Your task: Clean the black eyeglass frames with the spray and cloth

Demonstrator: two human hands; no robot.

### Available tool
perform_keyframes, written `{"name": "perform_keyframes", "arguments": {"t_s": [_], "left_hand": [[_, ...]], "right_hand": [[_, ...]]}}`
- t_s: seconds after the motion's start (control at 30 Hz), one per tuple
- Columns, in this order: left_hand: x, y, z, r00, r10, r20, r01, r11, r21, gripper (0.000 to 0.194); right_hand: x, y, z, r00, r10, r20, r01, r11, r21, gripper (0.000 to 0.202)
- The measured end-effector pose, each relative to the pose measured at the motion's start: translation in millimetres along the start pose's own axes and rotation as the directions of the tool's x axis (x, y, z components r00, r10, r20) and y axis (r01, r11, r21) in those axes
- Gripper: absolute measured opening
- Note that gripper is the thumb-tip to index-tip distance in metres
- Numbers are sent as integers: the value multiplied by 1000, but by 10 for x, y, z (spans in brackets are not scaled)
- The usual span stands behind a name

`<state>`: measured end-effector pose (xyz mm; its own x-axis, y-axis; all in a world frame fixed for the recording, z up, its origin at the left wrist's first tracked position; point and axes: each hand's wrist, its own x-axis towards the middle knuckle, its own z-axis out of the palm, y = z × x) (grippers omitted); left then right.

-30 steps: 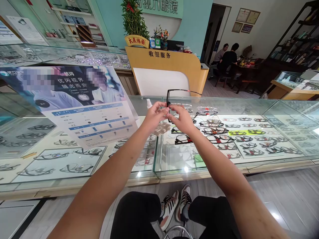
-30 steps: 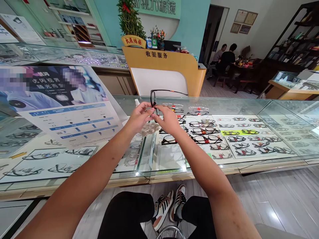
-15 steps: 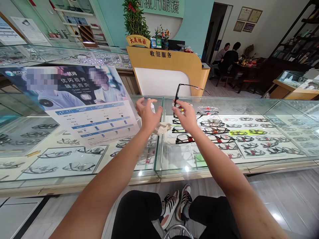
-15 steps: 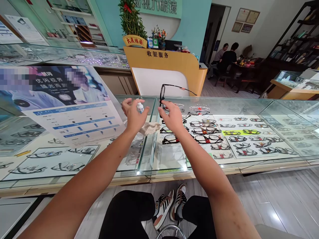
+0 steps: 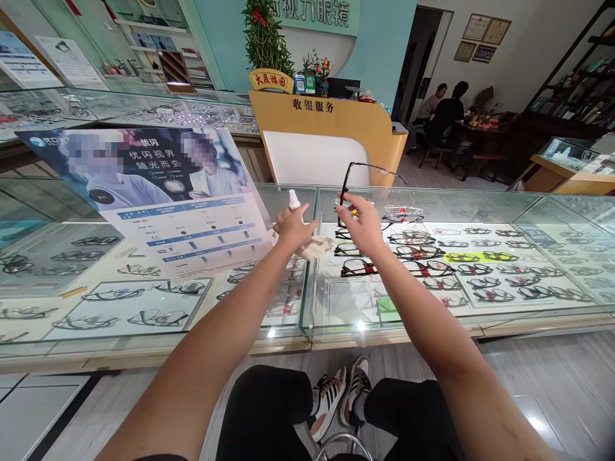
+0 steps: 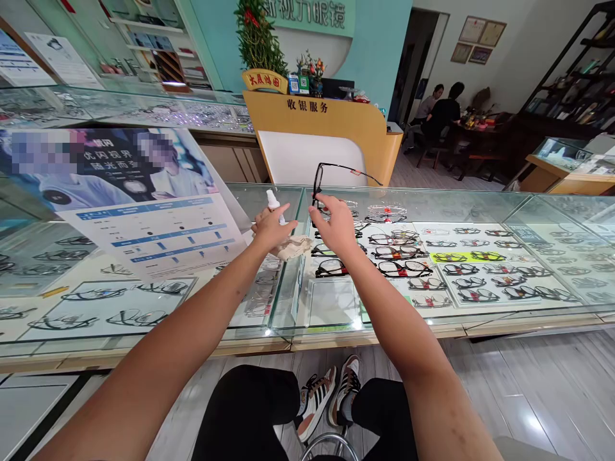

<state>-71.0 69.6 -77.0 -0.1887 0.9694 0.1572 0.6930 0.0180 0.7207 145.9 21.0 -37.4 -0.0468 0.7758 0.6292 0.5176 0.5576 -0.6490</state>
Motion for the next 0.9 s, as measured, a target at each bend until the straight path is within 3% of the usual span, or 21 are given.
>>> {"name": "perform_keyframes", "arguments": {"t_s": [0.17,0.3,0.37,0.43,0.53,0.6,0.7,0.9], "left_hand": [[-54,37,2,980,143,-135,-166,969,-182,60],[-115,162,-76,955,283,-94,-294,840,-456,30],[-129,226,-108,940,337,-60,-307,753,-581,33],[-127,273,-126,935,351,-53,-294,684,-667,48],[-111,317,-155,958,286,3,-187,634,-750,63],[-114,346,-206,961,260,93,-80,585,-807,63],[-162,415,-344,922,297,248,92,452,-887,53],[-302,562,-584,864,314,394,306,294,-905,77]], "right_hand": [[25,-6,-28,1000,23,-1,-23,1000,-6,41],[67,3,-79,999,36,-16,-36,999,-17,39],[87,16,-102,998,47,-31,-47,999,-10,39],[103,30,-119,997,68,-44,-67,998,14,39],[119,36,-132,995,98,-13,-96,992,86,36],[126,21,-139,994,107,38,-112,982,154,34],[134,-35,-167,988,110,109,-135,958,253,32],[138,-177,-261,962,104,251,-204,887,415,27]]}}
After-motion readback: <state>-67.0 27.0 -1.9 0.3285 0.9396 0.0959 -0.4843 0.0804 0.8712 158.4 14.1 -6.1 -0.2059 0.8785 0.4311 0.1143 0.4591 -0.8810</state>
